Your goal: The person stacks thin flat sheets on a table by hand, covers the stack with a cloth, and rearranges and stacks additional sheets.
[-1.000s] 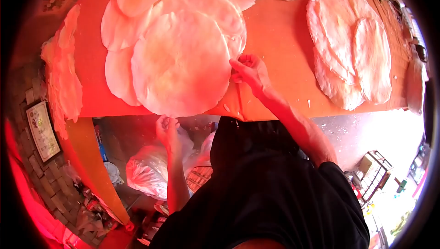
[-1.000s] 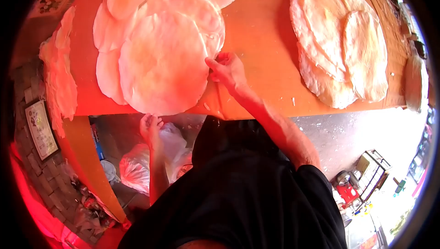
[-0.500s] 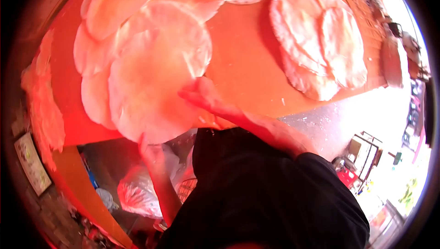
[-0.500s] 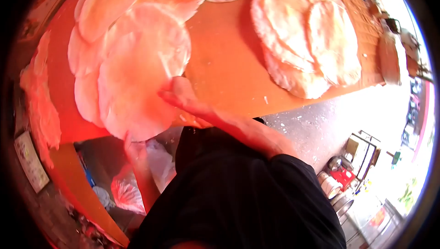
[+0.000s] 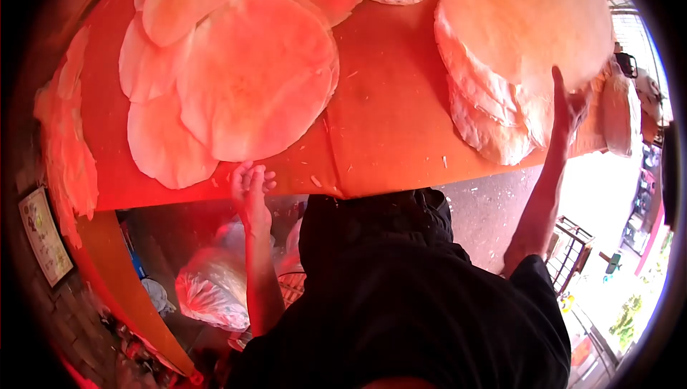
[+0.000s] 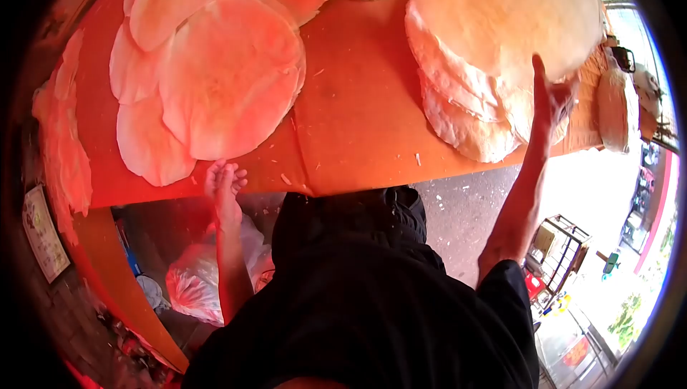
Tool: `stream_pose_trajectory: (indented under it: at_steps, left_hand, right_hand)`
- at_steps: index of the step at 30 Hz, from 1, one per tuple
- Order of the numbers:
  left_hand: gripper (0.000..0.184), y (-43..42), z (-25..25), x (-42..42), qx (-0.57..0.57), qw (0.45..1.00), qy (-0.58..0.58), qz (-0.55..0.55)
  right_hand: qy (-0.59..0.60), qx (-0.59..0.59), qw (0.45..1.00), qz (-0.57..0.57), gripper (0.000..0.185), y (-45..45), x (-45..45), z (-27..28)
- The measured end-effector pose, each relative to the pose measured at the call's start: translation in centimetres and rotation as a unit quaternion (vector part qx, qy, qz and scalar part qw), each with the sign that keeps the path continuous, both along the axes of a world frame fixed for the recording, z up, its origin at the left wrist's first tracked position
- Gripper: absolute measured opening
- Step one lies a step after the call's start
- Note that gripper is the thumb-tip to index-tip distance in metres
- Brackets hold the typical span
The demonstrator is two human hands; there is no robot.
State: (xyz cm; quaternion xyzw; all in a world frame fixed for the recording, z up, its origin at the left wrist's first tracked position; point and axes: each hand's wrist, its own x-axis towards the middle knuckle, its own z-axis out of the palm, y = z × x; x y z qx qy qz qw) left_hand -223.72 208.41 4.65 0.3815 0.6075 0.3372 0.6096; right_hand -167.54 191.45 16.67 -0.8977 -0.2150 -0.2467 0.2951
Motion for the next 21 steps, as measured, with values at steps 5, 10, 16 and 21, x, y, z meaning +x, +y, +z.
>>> stream_pose_trajectory:
  at_steps: [5,10,16,21]
  left_hand:
    - [0.031,1.1,0.5,-0.7,-0.079,0.992,-0.048,0.081]
    - [0.023,3.0,-1.6,-1.8,-0.144,0.965,-0.194,0.104]
    - [0.016,3.5,-3.7,-3.5,-0.159,0.958,-0.215,0.108]
    - [0.013,3.5,-2.2,-3.2,-0.102,0.974,-0.182,0.084]
  right_hand:
    - [0.298,-0.117,0.924,0.211,0.044,5.6,-7.9,-8.4]
    - [0.627,0.094,0.713,0.300,0.068,18.7,-23.7,-11.4]
    - [0.559,-0.122,0.768,0.287,0.029,23.9,-24.7,-12.8]
    - [0.258,0.065,0.871,0.414,0.017,23.0,-27.6,-5.9]
